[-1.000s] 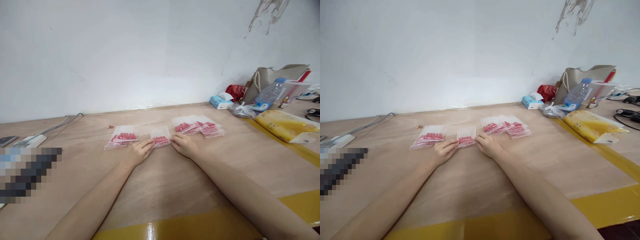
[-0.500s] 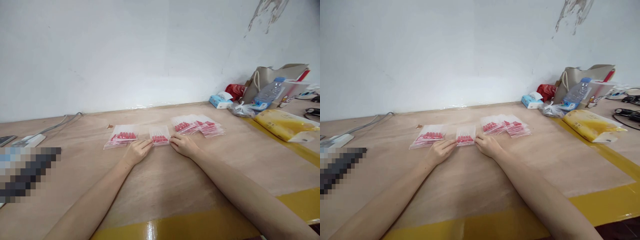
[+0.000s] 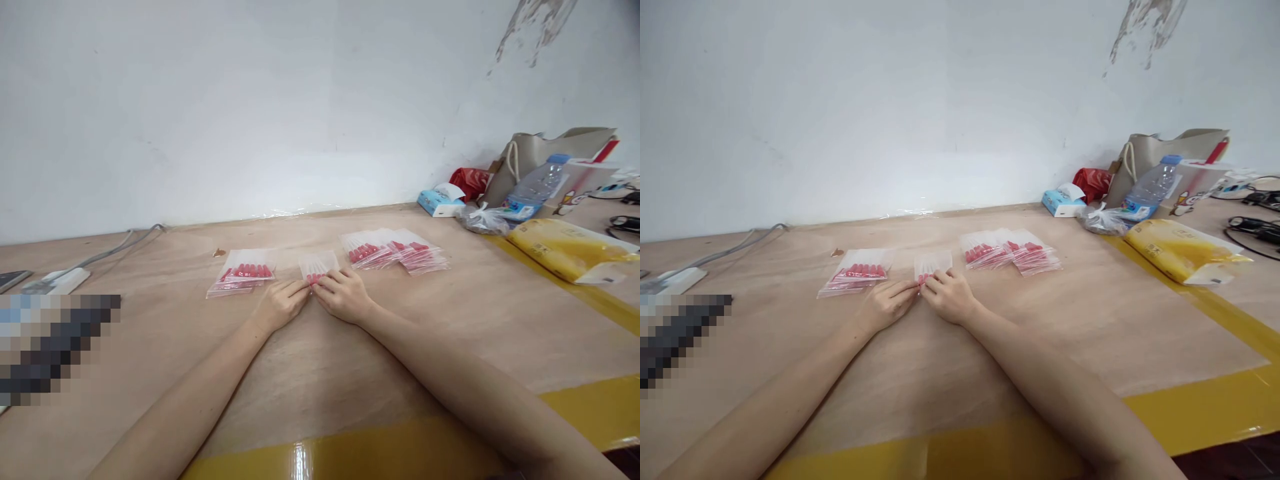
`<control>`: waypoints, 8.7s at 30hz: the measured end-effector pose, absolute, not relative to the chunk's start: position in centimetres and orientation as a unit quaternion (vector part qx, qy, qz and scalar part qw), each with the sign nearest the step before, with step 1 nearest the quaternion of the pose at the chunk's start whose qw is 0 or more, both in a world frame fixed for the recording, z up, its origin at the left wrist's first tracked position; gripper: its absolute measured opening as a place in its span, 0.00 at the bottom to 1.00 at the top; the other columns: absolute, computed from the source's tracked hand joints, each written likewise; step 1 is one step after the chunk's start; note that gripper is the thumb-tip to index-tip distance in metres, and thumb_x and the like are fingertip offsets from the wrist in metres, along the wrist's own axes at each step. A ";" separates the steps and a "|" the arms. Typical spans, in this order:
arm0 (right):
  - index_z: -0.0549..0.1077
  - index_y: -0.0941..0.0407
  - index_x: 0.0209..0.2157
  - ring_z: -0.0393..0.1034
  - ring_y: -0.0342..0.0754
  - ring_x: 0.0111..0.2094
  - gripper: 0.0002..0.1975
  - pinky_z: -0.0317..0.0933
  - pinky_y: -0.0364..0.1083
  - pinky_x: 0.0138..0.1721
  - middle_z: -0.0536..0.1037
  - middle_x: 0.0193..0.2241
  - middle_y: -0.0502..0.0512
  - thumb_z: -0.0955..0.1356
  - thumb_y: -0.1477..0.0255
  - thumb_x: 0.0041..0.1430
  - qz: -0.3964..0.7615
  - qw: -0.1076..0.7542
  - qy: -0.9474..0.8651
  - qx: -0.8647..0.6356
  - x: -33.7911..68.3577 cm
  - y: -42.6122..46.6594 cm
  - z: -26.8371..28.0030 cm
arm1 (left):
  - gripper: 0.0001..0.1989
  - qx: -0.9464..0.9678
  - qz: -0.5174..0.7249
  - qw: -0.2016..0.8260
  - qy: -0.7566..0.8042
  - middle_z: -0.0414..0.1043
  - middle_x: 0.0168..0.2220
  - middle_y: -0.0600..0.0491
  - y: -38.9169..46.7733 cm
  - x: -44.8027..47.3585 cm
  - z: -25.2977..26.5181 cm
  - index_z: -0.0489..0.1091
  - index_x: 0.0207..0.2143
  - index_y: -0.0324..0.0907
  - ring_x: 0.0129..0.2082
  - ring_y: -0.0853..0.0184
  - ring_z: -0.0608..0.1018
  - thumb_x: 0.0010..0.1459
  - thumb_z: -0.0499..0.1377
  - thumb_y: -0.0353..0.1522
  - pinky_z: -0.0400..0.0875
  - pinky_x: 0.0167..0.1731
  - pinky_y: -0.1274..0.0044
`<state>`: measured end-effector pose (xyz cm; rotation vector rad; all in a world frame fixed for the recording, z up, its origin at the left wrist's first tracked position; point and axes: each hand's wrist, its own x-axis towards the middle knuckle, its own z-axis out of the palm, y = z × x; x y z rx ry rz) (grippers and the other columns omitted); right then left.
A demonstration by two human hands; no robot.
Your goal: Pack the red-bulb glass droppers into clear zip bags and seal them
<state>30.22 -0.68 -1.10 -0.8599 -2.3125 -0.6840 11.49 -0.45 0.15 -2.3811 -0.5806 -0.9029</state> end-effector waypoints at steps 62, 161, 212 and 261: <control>0.67 0.58 0.49 0.65 0.48 0.49 0.25 0.60 0.49 0.51 0.70 0.48 0.59 0.60 0.84 0.48 0.055 0.387 -0.839 -0.377 33.5 0.4 -2.0 | 0.07 -0.933 -0.198 0.163 -0.251 0.73 0.34 0.50 1.0 12.2 1.3 0.69 0.34 0.40 0.37 0.63 0.73 0.58 0.52 0.32 0.66 0.41 0.71; 0.69 0.59 0.47 0.62 0.57 0.47 0.17 0.33 0.63 0.55 0.73 0.42 0.63 0.60 0.71 0.57 -0.179 0.193 -0.759 -0.596 37.2 1.2 -1.0 | 0.17 -0.892 -0.178 0.188 -0.372 0.67 0.50 0.49 1.2 12.2 0.3 0.64 0.50 0.47 0.47 0.57 0.70 0.57 0.51 0.32 0.56 0.51 0.56; 0.70 0.58 0.43 0.69 0.44 0.34 0.20 0.63 0.42 0.36 0.74 0.36 0.54 0.61 0.84 0.46 0.042 0.390 -0.808 -0.440 37.3 1.4 -1.9 | 0.11 -0.901 -0.298 0.100 -0.299 0.72 0.42 0.48 2.0 14.9 -0.6 0.70 0.41 0.38 0.39 0.65 0.75 0.58 0.51 0.26 0.72 0.39 0.74; 0.72 0.57 0.29 0.61 0.45 0.32 0.14 0.47 0.46 0.29 0.74 0.28 0.54 0.58 0.78 0.60 -0.270 0.195 -0.882 -0.332 33.3 0.9 -0.6 | 0.12 -0.890 -0.265 0.254 -0.269 0.69 0.25 0.51 1.8 15.1 -0.5 0.69 0.29 0.38 0.26 0.68 0.72 0.61 0.48 0.27 0.65 0.27 0.76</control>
